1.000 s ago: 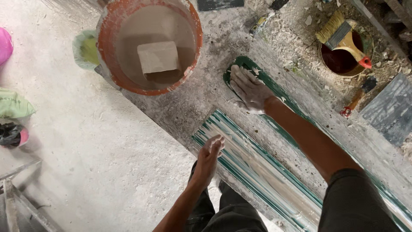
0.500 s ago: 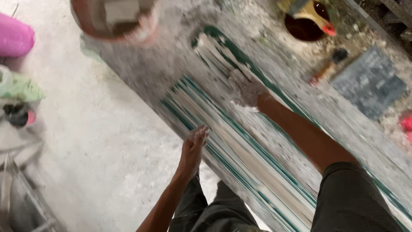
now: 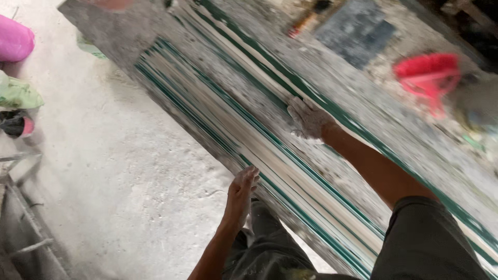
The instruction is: The person wipes a white plaster-like paste along green corrugated mold strips using a sponge, then mixes more paste in a large bowl by hand and spreads the paste over the mold surfaces with their hand, coating the strips.
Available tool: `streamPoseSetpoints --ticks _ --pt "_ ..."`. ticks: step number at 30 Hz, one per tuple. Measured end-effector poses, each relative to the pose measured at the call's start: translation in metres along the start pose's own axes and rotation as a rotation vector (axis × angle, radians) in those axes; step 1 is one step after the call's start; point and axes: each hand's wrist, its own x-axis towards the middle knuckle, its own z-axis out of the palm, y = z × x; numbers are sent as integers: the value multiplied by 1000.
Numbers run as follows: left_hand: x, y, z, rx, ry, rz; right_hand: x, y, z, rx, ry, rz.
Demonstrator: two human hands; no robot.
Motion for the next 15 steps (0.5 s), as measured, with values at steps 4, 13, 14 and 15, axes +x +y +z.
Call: streamPoseSetpoints --ticks 4,13,14,15 --pt "-42 -51 70 40 -31 68 -102 -15 41 -8 -14 -4" --pt "-143 -202 285 195 -105 176 -367 -56 153 25 -128 23" --pt "-156 -216 312 267 -114 174 -400 -62 168 -13 -127 20" --pt "-169 -230 337 335 -115 175 -432 -65 182 42 -137 27"
